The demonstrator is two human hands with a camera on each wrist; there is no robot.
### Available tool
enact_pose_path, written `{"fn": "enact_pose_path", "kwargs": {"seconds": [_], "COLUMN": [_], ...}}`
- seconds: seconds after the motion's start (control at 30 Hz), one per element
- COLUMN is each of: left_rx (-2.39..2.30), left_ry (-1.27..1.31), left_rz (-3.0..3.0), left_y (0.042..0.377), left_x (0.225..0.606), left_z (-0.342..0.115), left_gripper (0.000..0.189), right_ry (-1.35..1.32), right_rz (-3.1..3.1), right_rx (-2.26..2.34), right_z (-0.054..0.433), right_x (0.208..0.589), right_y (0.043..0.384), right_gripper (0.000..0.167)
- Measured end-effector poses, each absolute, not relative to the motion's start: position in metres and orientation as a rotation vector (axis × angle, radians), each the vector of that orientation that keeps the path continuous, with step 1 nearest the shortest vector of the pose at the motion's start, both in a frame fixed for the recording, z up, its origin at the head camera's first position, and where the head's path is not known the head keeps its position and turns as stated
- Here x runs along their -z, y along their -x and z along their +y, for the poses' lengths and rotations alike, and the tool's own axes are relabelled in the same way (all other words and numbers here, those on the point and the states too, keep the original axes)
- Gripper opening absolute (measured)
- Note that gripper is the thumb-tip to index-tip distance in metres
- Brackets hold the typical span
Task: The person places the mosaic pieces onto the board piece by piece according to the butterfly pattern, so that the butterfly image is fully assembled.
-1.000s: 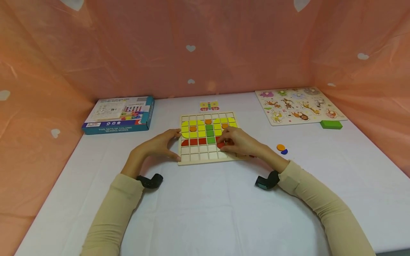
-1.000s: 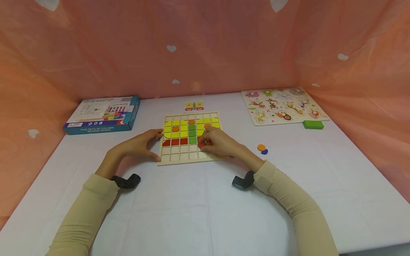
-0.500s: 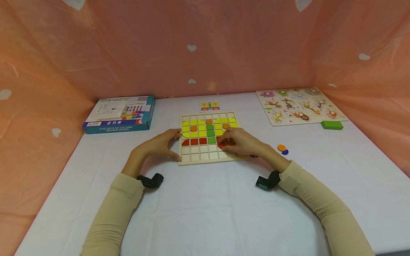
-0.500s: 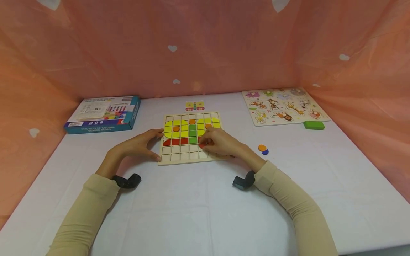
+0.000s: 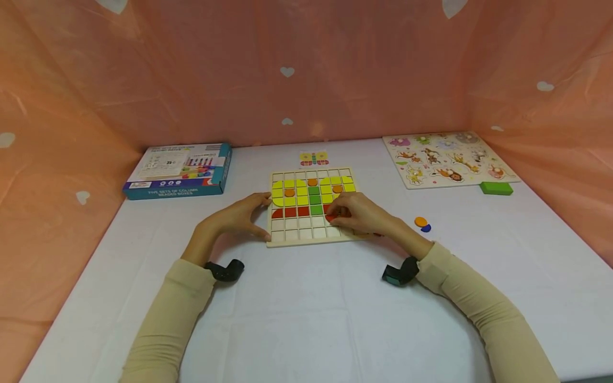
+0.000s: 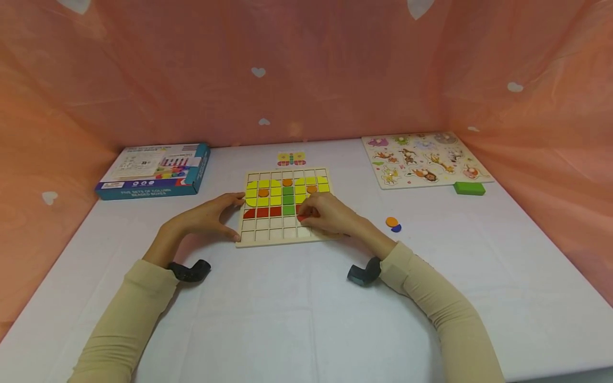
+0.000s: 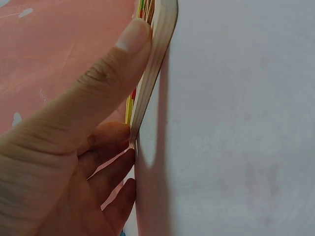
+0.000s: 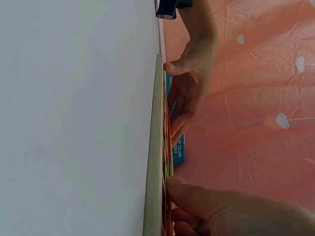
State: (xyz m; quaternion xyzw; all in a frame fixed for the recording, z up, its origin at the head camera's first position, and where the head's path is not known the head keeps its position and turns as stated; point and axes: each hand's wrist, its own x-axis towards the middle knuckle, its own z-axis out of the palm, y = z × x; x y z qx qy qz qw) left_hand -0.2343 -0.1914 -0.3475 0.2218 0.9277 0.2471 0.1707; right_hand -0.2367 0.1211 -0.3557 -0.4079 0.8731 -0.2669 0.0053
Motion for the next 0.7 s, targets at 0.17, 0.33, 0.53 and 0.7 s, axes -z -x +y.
{"fn": "enact_pose_path", "kwargs": {"seconds": [0.17, 0.33, 0.53, 0.7], "left_rx": [-0.707, -0.71, -0.703, -0.695], "left_ry": [-0.62, -0.616, -0.625, -0.626], "left_rz": [2.634, 2.633, 2.633, 2.634], "left_y": [0.234, 0.234, 0.235, 0.235], "left_x": [0.347, 0.348, 0.347, 0.347], "left_z": [-0.191, -0.191, -0.191, -0.191], "left_gripper": [0.098, 0.098, 0.099, 0.099], "right_ry": [1.237, 1.179, 1.178, 1.209], "right_rz": [2.737, 2.737, 2.766, 2.767], "right_rx": [0.869, 0.907, 1.063, 1.055], "right_z": [0.121, 0.125, 0.15, 0.193], "right_x": [0.357, 0.349, 0.321, 0.308], "right_y": [0.237, 0.237, 0.238, 0.237], "right_gripper": [0.021, 0.022, 0.02, 0.019]}}
